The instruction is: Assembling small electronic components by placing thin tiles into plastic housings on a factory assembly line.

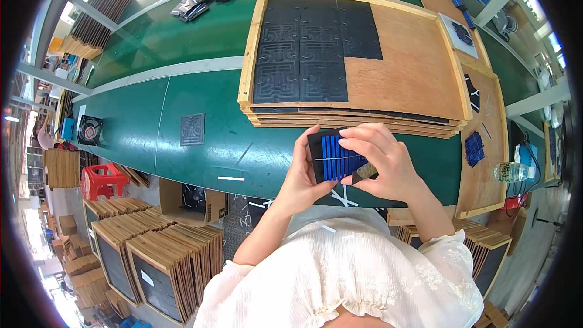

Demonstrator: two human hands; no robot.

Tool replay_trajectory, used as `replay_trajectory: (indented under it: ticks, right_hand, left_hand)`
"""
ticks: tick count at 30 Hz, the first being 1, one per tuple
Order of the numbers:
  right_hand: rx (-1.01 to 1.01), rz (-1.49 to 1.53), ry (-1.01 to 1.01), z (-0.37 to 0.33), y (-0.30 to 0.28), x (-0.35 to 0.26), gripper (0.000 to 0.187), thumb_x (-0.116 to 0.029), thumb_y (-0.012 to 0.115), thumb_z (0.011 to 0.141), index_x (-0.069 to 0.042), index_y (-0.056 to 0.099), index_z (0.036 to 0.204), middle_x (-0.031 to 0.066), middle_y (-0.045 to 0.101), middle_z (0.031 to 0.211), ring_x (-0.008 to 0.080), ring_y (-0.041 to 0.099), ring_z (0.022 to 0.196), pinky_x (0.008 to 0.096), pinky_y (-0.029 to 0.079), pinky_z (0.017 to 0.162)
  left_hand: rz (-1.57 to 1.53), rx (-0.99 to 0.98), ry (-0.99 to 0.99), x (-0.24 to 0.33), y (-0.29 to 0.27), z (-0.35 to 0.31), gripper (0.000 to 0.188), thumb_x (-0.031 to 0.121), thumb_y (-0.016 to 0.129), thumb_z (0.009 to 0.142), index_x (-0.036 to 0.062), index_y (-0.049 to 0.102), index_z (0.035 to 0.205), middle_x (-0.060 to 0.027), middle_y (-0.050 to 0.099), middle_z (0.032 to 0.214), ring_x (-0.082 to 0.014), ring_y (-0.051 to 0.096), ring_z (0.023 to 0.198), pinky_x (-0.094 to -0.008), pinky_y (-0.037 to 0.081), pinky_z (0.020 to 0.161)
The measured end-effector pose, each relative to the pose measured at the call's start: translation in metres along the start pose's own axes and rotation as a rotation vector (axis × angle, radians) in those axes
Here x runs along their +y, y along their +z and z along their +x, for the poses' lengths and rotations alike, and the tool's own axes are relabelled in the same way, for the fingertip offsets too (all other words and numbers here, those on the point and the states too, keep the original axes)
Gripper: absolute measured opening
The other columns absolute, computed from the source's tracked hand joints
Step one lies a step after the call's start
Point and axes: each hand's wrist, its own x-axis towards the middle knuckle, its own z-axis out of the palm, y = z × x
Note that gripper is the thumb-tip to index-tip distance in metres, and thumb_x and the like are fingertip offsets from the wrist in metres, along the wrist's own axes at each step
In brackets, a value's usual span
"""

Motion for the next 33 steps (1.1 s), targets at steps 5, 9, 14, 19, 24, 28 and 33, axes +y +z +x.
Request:
replay_trajectory:
  ticks: [5,9,14,19,24,28,33]
  right_hand:
    - [0.001,-0.024,-0.008,0.000,0.001,0.000,0.067,-0.028,0.089,0.063,-0.015,0.060,0.123,0.0034,0.064,0.127,0.0287,0.062,0.113,0.0352,0.059,0.074]
    - [-0.005,-0.044,-0.001,0.000,0.001,-0.002,0.067,-0.028,0.089,0.064,-0.015,0.060,0.123,0.0033,0.064,0.127,0.0287,0.062,0.114,0.0348,0.059,0.074]
    - [-0.011,0.017,-0.003,0.000,0.001,0.002,0.068,-0.027,0.090,0.063,-0.015,0.060,0.123,0.0033,0.064,0.128,0.0286,0.061,0.115,0.0365,0.059,0.079]
    - [-0.004,0.138,0.004,0.002,0.001,0.005,0.071,-0.024,0.091,0.061,-0.014,0.060,0.124,0.0049,0.064,0.129,0.0301,0.061,0.115,0.0399,0.057,0.086]
    - [0.011,0.229,0.008,0.001,0.002,0.006,0.072,-0.016,0.090,0.060,-0.014,0.060,0.125,0.0065,0.064,0.129,0.0314,0.061,0.115,0.0424,0.053,0.093]
    - [0.015,0.285,0.023,0.001,0.002,0.007,0.071,-0.012,0.089,0.060,-0.013,0.060,0.125,0.0075,0.064,0.129,0.0312,0.061,0.115,0.0438,0.051,0.096]
    - [0.015,0.297,0.023,0.001,0.002,0.008,0.071,-0.013,0.089,0.060,-0.013,0.060,0.125,0.0078,0.064,0.129,0.0311,0.060,0.116,0.0446,0.051,0.097]
  left_hand:
    - [-0.011,-0.008,0.004,0.000,0.000,0.000,0.105,-0.020,0.066,0.072,0.0129,0.014,0.157,-0.0123,0.045,0.137,-0.0193,0.054,0.123,-0.0326,0.052,0.099]
    - [0.002,-0.008,-0.008,0.002,0.002,-0.001,0.105,-0.020,0.066,0.072,0.0124,0.015,0.157,-0.0123,0.044,0.138,-0.0198,0.052,0.125,-0.0331,0.050,0.101]
    - [-0.067,-0.021,-0.030,0.002,0.003,0.001,0.106,-0.022,0.066,0.071,0.0121,0.016,0.157,-0.0125,0.042,0.140,-0.0216,0.049,0.129,-0.0350,0.048,0.105]
    - [-0.220,-0.022,-0.084,0.005,0.007,0.000,0.106,-0.023,0.066,0.070,0.0125,0.016,0.157,-0.0128,0.042,0.140,-0.0236,0.051,0.129,-0.0389,0.049,0.106]
    - [-0.295,-0.021,-0.115,0.008,0.008,0.000,0.106,-0.025,0.065,0.071,0.0127,0.016,0.157,-0.0129,0.044,0.139,-0.0252,0.055,0.126,-0.0405,0.052,0.104]
    - [-0.317,-0.030,-0.106,0.009,0.010,0.000,0.106,-0.025,0.064,0.071,0.0129,0.015,0.157,-0.0135,0.046,0.137,-0.0252,0.057,0.125,-0.0401,0.053,0.102]
    - [-0.320,-0.038,-0.114,0.010,0.010,0.000,0.107,-0.025,0.064,0.071,0.0126,0.014,0.157,-0.0140,0.047,0.136,-0.0251,0.057,0.125,-0.0401,0.054,0.102]
